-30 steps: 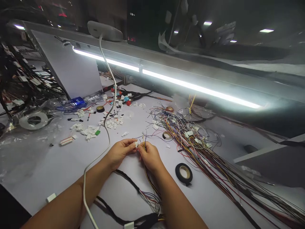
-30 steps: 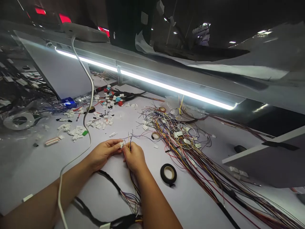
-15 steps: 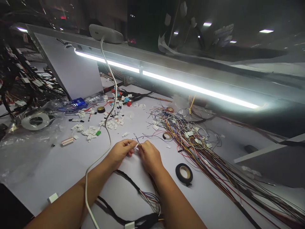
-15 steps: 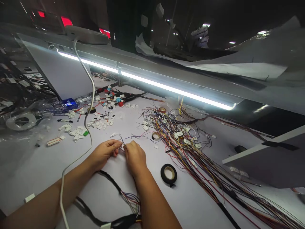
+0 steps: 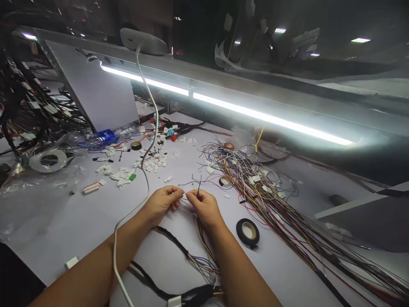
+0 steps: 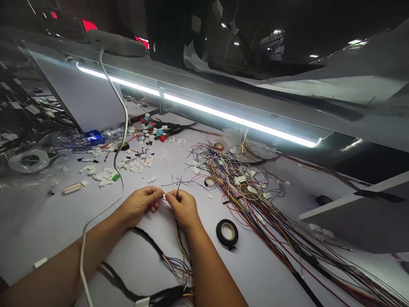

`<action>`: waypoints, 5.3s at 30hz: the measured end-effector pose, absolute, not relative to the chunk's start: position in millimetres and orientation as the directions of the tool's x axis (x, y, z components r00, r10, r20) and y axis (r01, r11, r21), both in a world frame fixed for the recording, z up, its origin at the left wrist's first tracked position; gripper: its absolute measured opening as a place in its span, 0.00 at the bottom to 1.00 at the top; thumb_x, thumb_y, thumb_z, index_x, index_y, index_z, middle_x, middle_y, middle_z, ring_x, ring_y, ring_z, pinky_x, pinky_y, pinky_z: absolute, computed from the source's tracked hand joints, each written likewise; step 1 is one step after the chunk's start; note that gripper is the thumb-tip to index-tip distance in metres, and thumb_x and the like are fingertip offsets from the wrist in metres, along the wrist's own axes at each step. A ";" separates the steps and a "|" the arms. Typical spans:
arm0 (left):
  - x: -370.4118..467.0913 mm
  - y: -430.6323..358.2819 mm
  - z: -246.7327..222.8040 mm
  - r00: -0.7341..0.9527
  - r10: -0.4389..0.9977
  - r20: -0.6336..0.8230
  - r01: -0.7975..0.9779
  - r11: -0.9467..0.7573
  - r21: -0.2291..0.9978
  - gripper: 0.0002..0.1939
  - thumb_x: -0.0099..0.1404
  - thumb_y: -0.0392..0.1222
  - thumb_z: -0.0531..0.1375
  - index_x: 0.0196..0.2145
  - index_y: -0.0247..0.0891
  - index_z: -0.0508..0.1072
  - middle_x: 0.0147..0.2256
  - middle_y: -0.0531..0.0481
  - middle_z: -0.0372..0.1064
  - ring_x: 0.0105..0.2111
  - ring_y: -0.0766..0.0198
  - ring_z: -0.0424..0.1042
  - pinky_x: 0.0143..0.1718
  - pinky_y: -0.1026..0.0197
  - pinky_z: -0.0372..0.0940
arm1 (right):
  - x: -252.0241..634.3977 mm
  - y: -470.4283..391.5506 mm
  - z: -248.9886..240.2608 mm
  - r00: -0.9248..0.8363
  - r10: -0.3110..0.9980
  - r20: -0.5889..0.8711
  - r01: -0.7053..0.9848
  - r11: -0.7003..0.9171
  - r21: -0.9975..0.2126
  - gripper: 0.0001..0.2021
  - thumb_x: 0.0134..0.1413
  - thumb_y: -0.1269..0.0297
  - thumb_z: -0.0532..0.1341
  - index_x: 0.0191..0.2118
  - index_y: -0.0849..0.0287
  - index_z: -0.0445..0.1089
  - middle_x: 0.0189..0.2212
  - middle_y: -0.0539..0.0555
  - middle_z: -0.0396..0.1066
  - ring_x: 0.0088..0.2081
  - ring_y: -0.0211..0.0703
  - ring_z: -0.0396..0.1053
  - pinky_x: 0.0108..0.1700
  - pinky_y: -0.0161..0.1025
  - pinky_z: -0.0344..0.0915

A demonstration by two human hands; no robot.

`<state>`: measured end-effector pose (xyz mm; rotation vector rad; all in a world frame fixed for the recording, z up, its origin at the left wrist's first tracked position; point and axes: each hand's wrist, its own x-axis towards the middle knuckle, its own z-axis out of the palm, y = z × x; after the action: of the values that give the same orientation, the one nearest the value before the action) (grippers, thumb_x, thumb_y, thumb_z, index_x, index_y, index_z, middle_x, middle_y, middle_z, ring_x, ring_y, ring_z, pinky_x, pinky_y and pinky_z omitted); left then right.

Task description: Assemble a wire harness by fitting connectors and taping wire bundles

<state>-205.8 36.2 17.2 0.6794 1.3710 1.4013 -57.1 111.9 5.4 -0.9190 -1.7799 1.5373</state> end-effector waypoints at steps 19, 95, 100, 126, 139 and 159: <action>-213.0 35.0 16.3 -0.215 0.920 -0.327 -0.475 0.194 0.858 0.14 0.57 0.39 0.67 0.42 0.35 0.76 0.28 0.51 0.72 0.27 0.70 0.69 0.35 0.66 0.66 | -58.6 106.9 6.9 -0.526 0.818 0.233 0.254 0.412 -0.875 0.07 0.54 0.64 0.59 0.27 0.58 0.70 0.25 0.49 0.68 0.29 0.38 0.65 0.33 0.34 0.59; -203.8 34.4 19.5 -0.237 0.927 -0.292 -0.446 0.163 0.880 0.11 0.58 0.42 0.66 0.38 0.34 0.76 0.30 0.50 0.72 0.28 0.69 0.69 0.35 0.65 0.65 | -56.3 109.6 11.4 -0.536 0.836 0.121 0.161 0.242 -0.957 0.10 0.54 0.58 0.59 0.29 0.59 0.70 0.27 0.49 0.69 0.29 0.37 0.63 0.32 0.33 0.59; -206.9 34.8 18.5 -0.204 0.924 -0.324 -0.537 0.171 0.826 0.11 0.59 0.35 0.65 0.41 0.34 0.75 0.33 0.48 0.74 0.29 0.70 0.71 0.37 0.66 0.68 | -55.9 112.2 8.0 -0.562 0.821 0.101 0.249 0.283 -0.926 0.09 0.57 0.60 0.56 0.29 0.58 0.67 0.25 0.48 0.68 0.27 0.37 0.63 0.30 0.33 0.57; -199.1 35.4 17.0 -0.335 0.901 -0.275 -0.269 0.188 0.944 0.19 0.55 0.47 0.67 0.41 0.34 0.75 0.30 0.49 0.75 0.30 0.66 0.73 0.39 0.61 0.66 | -59.9 106.2 7.2 -0.533 0.841 0.094 0.377 0.335 -0.864 0.09 0.58 0.61 0.54 0.29 0.56 0.65 0.27 0.49 0.70 0.30 0.40 0.64 0.33 0.35 0.58; -200.7 35.3 17.6 -0.306 0.891 -0.335 -0.398 0.201 0.895 0.17 0.54 0.42 0.69 0.41 0.34 0.75 0.28 0.49 0.75 0.28 0.67 0.73 0.38 0.64 0.68 | -57.9 108.3 4.1 -0.552 0.833 0.017 0.227 0.170 -0.959 0.10 0.55 0.57 0.58 0.30 0.58 0.69 0.22 0.46 0.68 0.23 0.35 0.61 0.27 0.32 0.57; -198.4 36.8 16.8 -0.322 0.893 -0.314 -0.354 0.194 0.915 0.17 0.53 0.45 0.69 0.39 0.34 0.76 0.32 0.49 0.75 0.29 0.68 0.72 0.37 0.64 0.67 | -61.3 100.4 10.1 -0.593 0.805 0.003 0.267 0.201 -0.942 0.07 0.60 0.60 0.53 0.33 0.55 0.65 0.15 0.45 0.69 0.21 0.38 0.68 0.27 0.33 0.61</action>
<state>-198.4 36.8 16.8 0.5727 1.3404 1.4028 -61.3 100.4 10.1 -0.9952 -1.9741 1.3922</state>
